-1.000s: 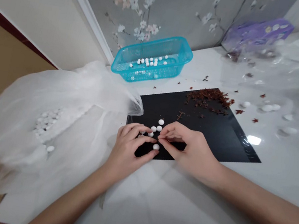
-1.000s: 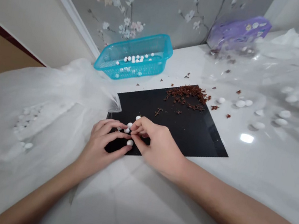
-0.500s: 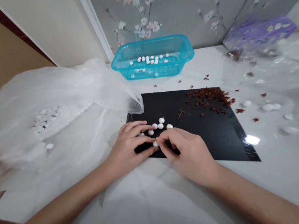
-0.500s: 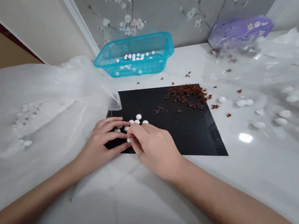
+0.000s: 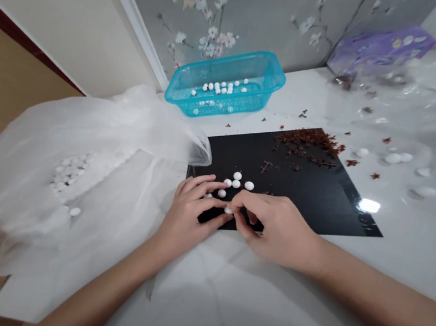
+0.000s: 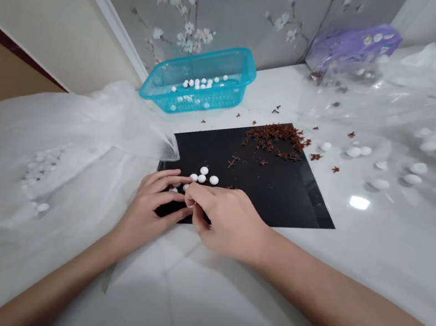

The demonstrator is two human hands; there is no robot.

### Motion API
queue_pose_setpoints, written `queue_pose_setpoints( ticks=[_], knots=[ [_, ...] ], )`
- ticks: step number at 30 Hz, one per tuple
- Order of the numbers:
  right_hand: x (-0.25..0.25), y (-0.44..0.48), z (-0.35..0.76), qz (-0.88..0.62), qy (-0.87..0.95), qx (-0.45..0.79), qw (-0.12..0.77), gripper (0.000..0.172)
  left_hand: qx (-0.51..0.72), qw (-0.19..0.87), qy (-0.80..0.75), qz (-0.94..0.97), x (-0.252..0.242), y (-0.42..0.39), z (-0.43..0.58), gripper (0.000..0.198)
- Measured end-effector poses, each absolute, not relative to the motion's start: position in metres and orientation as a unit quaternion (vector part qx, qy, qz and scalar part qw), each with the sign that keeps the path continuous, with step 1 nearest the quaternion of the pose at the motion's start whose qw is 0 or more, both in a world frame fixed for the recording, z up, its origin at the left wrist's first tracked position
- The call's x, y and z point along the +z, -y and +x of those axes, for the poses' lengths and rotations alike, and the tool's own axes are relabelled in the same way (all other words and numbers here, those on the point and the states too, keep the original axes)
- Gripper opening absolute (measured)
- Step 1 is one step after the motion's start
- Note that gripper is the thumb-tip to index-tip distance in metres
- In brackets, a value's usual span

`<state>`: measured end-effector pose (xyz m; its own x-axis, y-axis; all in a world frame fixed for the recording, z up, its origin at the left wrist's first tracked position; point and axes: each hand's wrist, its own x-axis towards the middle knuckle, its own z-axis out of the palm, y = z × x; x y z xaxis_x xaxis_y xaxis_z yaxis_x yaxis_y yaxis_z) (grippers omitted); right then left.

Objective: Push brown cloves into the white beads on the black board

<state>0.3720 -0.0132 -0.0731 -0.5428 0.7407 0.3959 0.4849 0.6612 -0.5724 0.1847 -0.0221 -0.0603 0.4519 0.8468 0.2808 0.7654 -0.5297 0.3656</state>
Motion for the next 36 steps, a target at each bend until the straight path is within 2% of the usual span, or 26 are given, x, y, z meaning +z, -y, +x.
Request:
queue_pose_setpoints(
  ticks=[14,17,21,24,26,28,30,33,36],
  knots=[
    [-0.07,0.013,0.372,-0.334,0.873,0.234,0.266,0.024,0.213,0.091,-0.486,0.843,-0.063,0.022,0.184,0.009],
    [-0.067,0.013,0.375,-0.34,0.864,0.272,0.255,0.026,0.211,0.092,-0.49,0.841,-0.062,0.022,0.184,0.008],
    [-0.065,0.006,0.382,-0.393,0.787,0.352,0.318,0.027,0.222,0.095,-0.492,0.836,-0.061,0.021,0.185,0.007],
    [-0.064,-0.009,0.393,-0.493,0.722,0.261,0.409,0.019,0.241,0.095,-0.493,0.831,-0.062,0.021,0.185,0.007],
    [-0.065,-0.024,0.405,-0.566,0.701,0.133,0.413,0.018,0.249,0.095,-0.494,0.827,-0.063,0.021,0.185,0.009],
    [-0.07,-0.038,0.418,-0.613,0.7,0.032,0.366,0.021,0.252,0.096,-0.497,0.825,-0.064,0.022,0.184,0.015],
    [-0.076,-0.05,0.43,-0.647,0.694,-0.009,0.314,0.025,0.253,0.095,-0.5,0.823,-0.064,0.022,0.184,0.024],
    [-0.083,-0.056,0.438,-0.683,0.686,-0.018,0.251,0.026,0.248,0.078,-0.484,0.835,-0.061,0.021,0.179,0.036],
    [-0.083,-0.055,0.438,-0.69,0.69,-0.012,0.217,0.024,0.231,0.017,-0.454,0.86,-0.052,0.014,0.164,0.037]
  ],
)
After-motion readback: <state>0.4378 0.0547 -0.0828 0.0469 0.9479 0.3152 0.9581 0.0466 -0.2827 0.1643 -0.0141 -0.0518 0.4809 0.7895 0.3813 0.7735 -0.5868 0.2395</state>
